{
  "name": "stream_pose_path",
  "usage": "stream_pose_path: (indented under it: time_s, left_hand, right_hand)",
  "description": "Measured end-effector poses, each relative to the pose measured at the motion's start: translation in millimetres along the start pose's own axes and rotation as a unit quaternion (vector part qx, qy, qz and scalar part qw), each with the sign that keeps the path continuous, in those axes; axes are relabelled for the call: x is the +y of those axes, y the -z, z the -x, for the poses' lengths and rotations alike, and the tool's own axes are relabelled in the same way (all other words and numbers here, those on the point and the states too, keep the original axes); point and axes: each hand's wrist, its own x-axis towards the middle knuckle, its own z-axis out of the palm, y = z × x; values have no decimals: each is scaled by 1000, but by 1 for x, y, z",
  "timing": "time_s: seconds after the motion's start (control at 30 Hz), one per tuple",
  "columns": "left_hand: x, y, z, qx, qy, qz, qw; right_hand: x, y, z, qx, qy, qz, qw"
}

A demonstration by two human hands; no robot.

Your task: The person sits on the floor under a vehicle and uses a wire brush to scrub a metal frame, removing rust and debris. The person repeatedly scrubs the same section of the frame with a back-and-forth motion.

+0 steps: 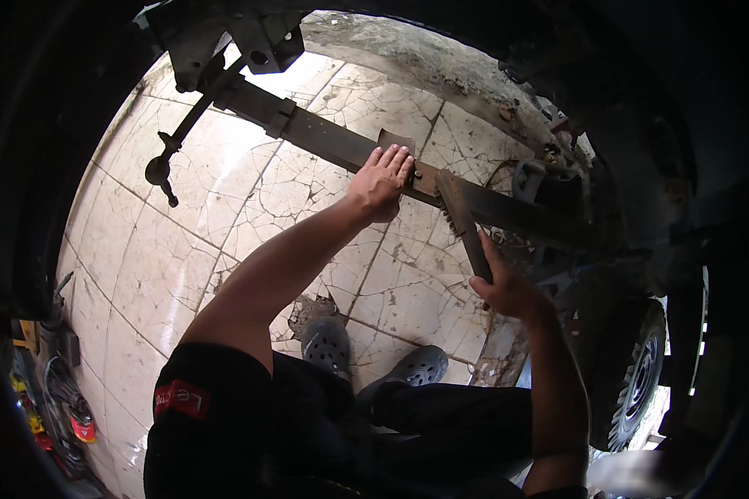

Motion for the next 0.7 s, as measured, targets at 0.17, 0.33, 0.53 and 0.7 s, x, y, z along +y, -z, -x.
stream_pose_path:
  time_s: [0.17,0.33,0.53,0.7]
  left_hand:
    - [15,-4,18,-10,-9,-18,1000]
    - [14,-6,25,-3,-27,-28,999]
    - [7,11,14,-36,35,-54,997]
    - [18,-6,35,-7,-33,-14,999]
  right_hand:
    - [-15,13,7,-45,-76,-46,995]
    - [-1,4,3,-17,-28,-15,999]
    - [0,6,2,-28,-37,3,999]
    - [-3,7,11,-41,-46,-58,996]
